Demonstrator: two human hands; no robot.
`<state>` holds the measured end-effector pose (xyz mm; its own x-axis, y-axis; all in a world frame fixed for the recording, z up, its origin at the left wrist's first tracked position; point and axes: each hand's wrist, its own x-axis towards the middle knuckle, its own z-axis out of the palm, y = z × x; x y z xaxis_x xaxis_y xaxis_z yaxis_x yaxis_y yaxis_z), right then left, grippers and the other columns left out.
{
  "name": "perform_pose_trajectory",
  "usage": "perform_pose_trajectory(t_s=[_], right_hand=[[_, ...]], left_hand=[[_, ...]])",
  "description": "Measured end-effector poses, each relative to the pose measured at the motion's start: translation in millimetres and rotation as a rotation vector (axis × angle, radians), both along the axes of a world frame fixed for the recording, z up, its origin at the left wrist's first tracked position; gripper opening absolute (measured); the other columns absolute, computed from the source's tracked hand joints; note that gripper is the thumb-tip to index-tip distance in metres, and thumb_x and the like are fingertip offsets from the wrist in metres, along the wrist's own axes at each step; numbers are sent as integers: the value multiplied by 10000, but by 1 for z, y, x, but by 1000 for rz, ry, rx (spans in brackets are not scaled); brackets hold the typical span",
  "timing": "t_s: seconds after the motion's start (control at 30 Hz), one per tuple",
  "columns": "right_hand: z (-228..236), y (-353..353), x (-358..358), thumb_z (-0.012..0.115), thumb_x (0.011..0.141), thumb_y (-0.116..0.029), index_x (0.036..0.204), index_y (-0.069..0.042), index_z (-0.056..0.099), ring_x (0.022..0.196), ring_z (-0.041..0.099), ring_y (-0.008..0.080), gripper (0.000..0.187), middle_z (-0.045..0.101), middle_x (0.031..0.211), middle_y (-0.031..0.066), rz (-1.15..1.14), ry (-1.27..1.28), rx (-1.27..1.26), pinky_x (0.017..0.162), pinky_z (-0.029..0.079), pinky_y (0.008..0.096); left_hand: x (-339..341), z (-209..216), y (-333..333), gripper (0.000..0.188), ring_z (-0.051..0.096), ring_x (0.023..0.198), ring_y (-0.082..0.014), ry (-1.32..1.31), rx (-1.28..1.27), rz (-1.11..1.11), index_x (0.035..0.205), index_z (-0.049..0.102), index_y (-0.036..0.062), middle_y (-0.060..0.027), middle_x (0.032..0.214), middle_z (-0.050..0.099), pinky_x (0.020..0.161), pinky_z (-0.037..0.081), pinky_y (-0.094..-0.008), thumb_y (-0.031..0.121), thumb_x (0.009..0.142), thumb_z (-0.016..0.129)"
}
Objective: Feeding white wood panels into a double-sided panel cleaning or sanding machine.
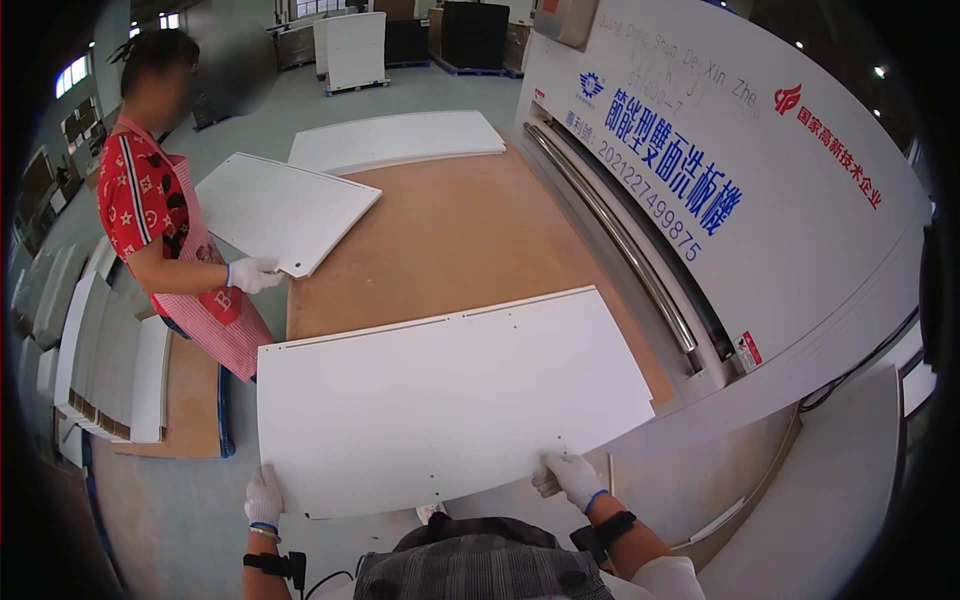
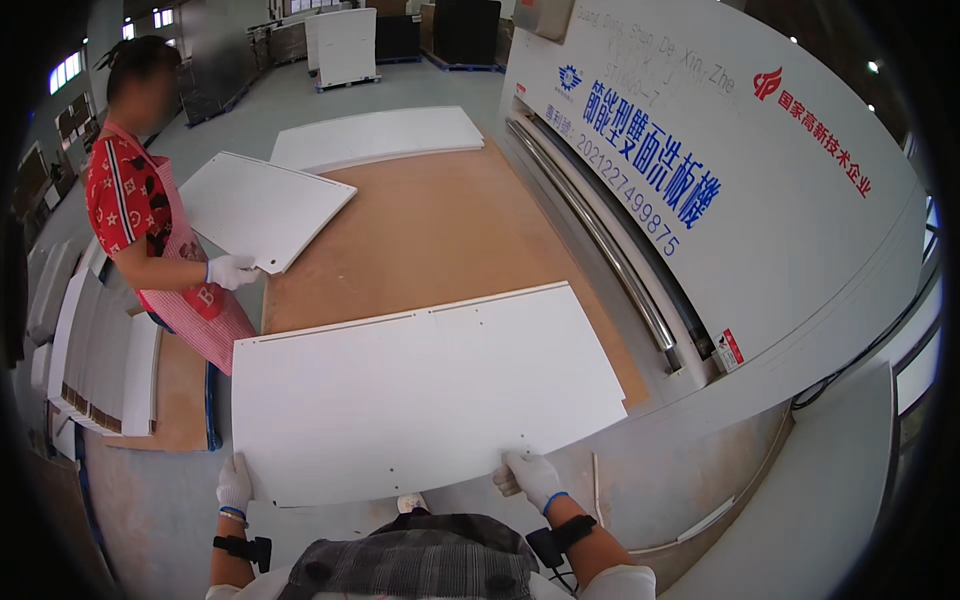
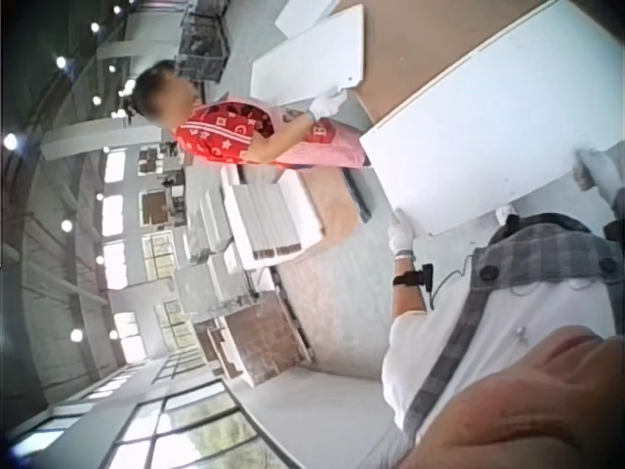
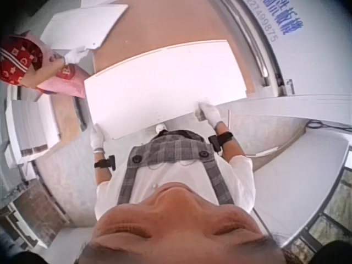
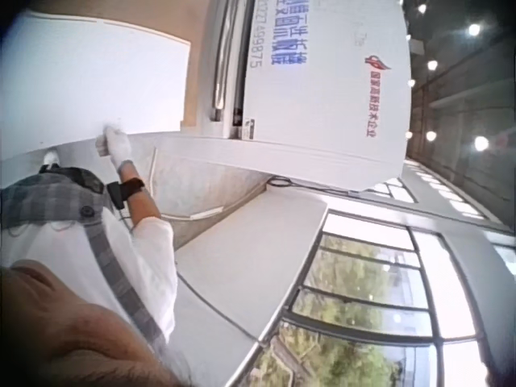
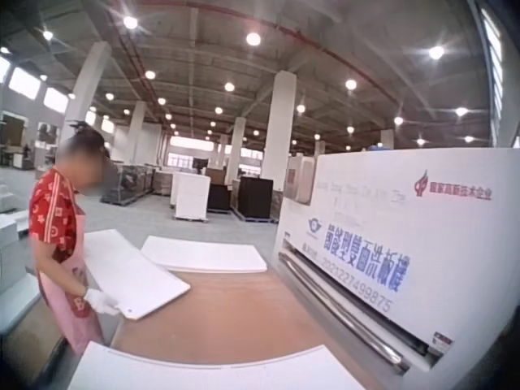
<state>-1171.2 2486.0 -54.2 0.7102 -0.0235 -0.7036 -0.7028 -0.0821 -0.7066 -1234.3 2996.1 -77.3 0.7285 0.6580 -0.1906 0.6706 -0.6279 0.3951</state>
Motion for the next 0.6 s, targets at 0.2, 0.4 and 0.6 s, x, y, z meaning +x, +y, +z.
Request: perform_pose_trajectory(t_s=[0.2,0.4,0.6], right_hand=[[1,-34,-24,465,914,-282,835,24,604,610,601,182,345,621,749,90,77,-37,90,610,523,308],[-26,-141,-126,462,922,-291,835,4,602,606,593,173,339,613,734,80,-129,34,74,612,517,308],[-55,-247,-282,466,916,-292,882,14,605,608,614,216,338,632,749,106,-469,73,-14,601,537,339]], left_hand=[[6,37,-38,460,495,1091,-442,39,330,-102,1209,468,17,-260,1190,517,853,447,-474,357,900,475],[-8,42,-134,632,311,1275,-442,-27,368,-310,1346,375,67,-225,1376,366,1040,309,-472,349,822,587],[-10,28,-246,632,252,1312,-446,-64,455,-639,1351,379,82,-210,1410,334,1082,232,-484,356,824,593]])
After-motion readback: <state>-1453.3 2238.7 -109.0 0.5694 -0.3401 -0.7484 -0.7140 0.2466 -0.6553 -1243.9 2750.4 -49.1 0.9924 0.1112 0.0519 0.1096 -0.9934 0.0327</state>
